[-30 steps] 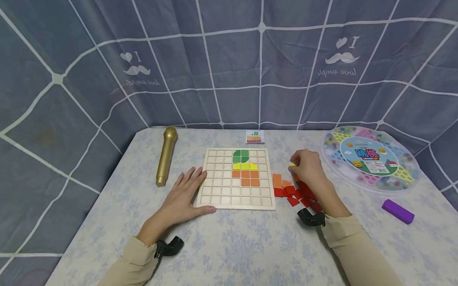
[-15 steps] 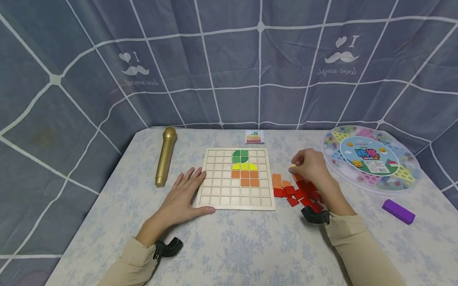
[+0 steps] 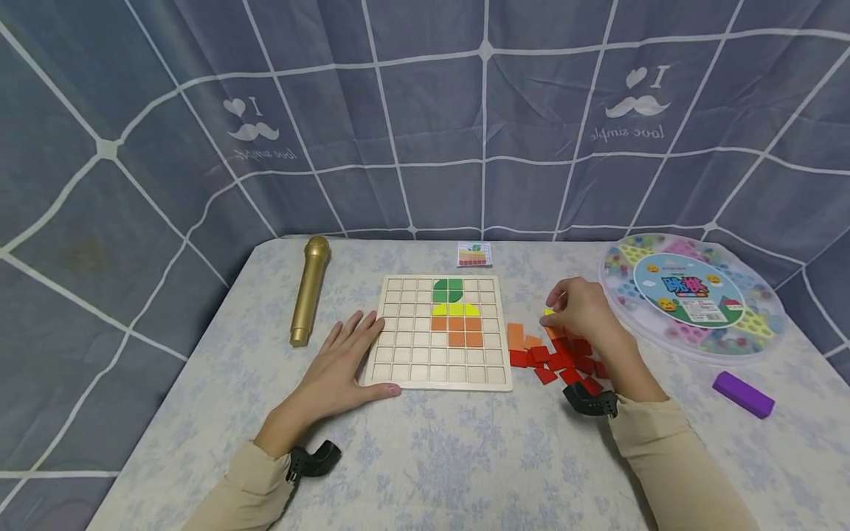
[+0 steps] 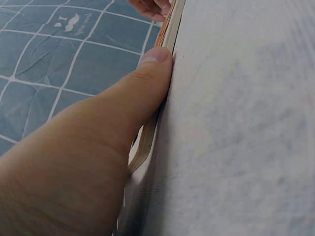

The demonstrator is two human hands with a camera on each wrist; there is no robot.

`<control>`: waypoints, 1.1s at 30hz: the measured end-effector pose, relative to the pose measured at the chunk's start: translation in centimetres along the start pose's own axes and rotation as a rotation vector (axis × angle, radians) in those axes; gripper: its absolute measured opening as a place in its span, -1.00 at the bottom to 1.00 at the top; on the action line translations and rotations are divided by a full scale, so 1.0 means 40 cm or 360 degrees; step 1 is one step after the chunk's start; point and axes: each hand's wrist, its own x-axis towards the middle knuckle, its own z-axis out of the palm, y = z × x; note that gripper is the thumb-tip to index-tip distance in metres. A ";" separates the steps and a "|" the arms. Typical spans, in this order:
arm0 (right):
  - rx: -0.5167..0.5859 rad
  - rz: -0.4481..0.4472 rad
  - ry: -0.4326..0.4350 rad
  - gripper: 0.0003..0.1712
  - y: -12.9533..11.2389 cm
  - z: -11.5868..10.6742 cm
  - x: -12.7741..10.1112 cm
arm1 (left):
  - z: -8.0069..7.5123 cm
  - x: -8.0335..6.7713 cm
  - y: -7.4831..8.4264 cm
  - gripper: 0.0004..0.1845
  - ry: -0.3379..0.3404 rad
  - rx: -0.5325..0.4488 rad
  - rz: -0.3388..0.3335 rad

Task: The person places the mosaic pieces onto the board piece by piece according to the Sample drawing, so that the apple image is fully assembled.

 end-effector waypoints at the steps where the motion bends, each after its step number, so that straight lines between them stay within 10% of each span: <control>1: -0.0018 -0.0009 -0.0001 -0.69 -0.001 -0.001 -0.001 | 0.000 0.000 0.000 0.26 0.0002 0.0001 0.0004; 20: -0.0307 -0.0177 0.0236 -0.81 -0.019 0.019 -0.006 | 0.000 0.001 -0.003 0.24 -0.0001 0.0020 0.0019; 33: -0.0045 -0.0275 0.0325 -0.82 -0.031 0.036 -0.004 | 0.001 -0.001 -0.001 0.25 -0.0002 0.0006 0.0014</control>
